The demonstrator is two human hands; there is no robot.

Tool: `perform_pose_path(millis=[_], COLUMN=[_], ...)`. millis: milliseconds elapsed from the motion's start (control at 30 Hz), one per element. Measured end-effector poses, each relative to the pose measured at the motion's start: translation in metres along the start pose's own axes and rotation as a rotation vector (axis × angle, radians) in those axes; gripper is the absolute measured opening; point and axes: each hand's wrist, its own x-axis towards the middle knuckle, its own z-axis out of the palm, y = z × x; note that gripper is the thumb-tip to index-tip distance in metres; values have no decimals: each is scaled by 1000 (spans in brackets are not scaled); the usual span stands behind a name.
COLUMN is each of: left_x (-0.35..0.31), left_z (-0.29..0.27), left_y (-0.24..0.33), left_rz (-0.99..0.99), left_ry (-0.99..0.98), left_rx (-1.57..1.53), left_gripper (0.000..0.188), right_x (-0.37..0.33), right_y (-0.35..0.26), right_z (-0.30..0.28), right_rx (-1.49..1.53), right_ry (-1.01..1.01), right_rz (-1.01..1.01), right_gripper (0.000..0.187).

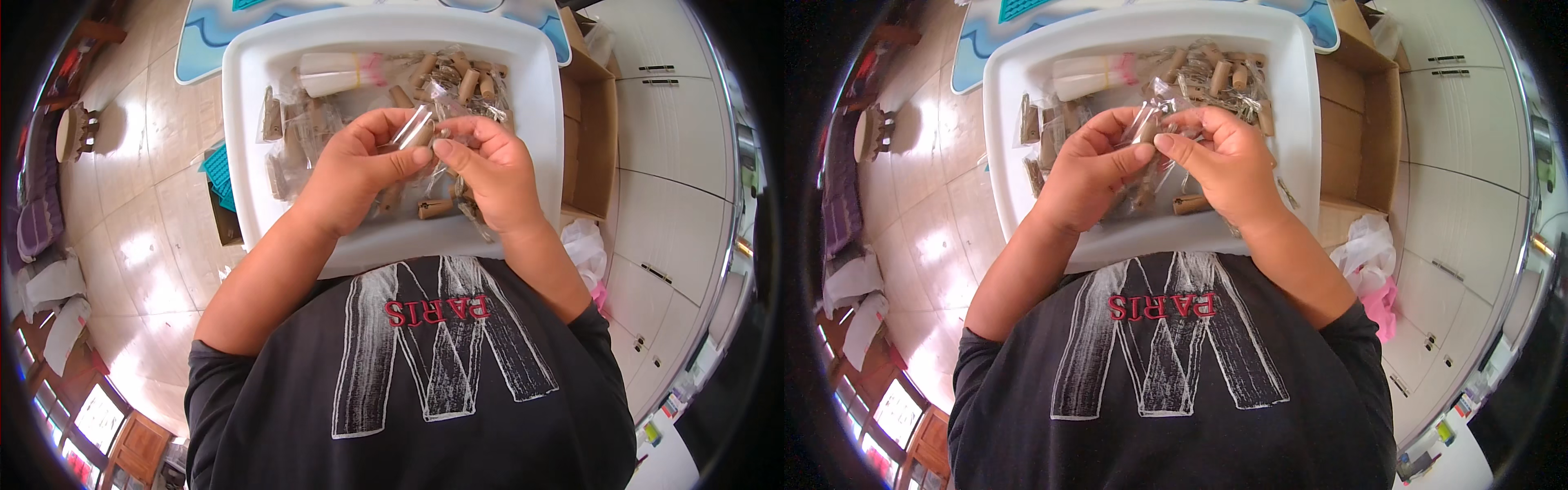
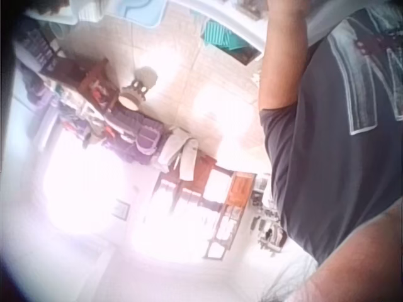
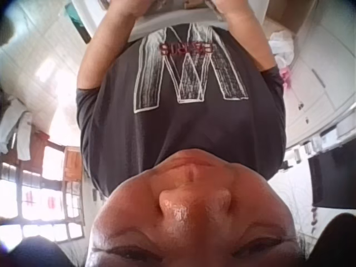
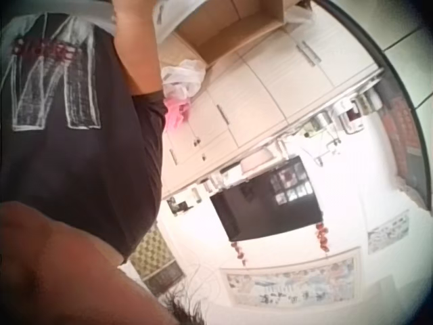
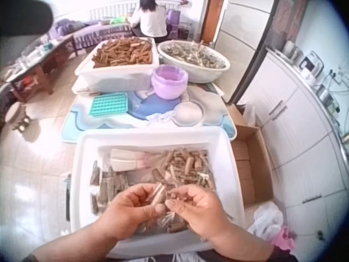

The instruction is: The person assembles small electronic components into cylindrical wooden casings. They pick up a small circuit board and a wooden cylinder, insert the board into the cylinder, and then place the assembled unit into a clear plastic bag. This process is repeated for multiple units throughout the video.

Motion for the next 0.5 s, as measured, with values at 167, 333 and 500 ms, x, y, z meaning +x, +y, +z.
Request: perform_pose_path(millis=[167, 333, 500], left_x=[1, 2, 0], left_z=[-1, -5, 5], left_y=[5, 4, 6], left_rz=[-28, 5, 44], left_ry=[63, 77, 174], left_rx=[83, 137, 124], left_gripper=[20, 18, 18], right_x=[-2, 2, 3], right_y=[-1, -3, -9], right_z=[0, -8, 3], right_rx=[-180, -230, -552], right_ry=[20, -40, 254], right_rz=[25, 70, -320], right_gripper=[14, 12, 12])
